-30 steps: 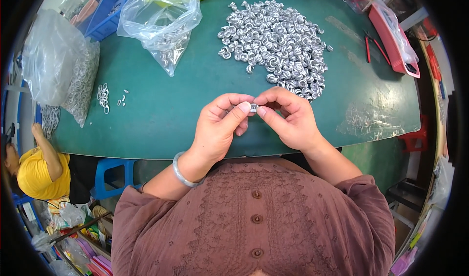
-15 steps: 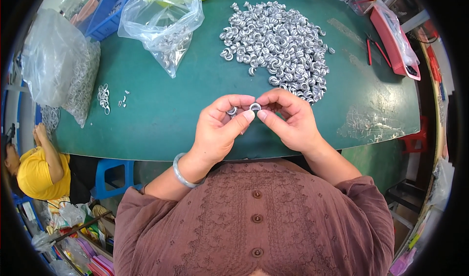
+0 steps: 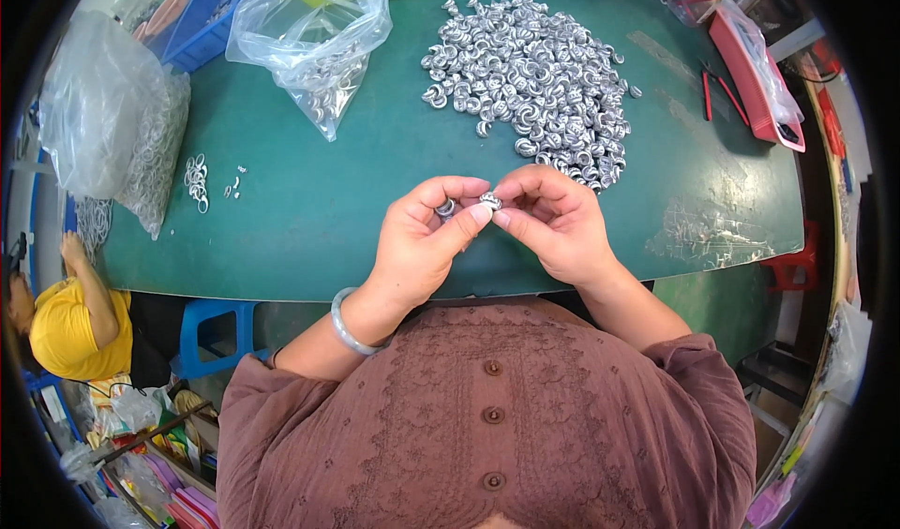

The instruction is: The person picks up and joins small metal pieces by hand at a workbench, repeatedly fitting them together and setting the completed units aside.

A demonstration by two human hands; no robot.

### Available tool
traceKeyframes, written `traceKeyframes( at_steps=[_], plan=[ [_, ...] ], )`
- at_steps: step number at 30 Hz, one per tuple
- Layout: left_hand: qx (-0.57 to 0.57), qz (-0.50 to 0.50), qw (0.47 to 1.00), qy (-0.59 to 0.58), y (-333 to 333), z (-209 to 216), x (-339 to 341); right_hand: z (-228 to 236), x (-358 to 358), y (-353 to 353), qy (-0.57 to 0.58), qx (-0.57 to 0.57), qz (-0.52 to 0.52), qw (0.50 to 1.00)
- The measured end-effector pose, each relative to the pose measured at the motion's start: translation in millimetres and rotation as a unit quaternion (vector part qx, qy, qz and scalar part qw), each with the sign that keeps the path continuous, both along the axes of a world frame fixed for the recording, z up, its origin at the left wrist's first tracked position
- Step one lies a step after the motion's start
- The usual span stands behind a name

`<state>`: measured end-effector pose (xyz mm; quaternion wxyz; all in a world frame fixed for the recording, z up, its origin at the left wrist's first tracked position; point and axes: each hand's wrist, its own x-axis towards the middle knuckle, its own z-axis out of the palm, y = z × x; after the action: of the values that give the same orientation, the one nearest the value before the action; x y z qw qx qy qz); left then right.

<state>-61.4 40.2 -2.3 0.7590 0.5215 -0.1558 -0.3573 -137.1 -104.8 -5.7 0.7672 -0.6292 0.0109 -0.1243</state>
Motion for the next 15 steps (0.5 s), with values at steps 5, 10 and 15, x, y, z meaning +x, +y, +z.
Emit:
traceKeyframes(
  at_steps=[5,10,15],
  plan=[
    [0.000,-0.006,1.000,0.009,1.2,-3.1,-0.5,2.3,-1.1,0.0,-0.025,-0.028,0.005,0.999],
    [-0.012,-0.002,1.000,-0.026,0.6,-5.9,-2.0,0.6,-2.7,0.5,-0.024,-0.018,-0.009,1.000],
    [-0.042,0.016,0.997,-0.061,0.3,-5.0,-4.4,1.9,-3.2,2.8,-0.020,0.032,-0.013,0.999]
  ],
)
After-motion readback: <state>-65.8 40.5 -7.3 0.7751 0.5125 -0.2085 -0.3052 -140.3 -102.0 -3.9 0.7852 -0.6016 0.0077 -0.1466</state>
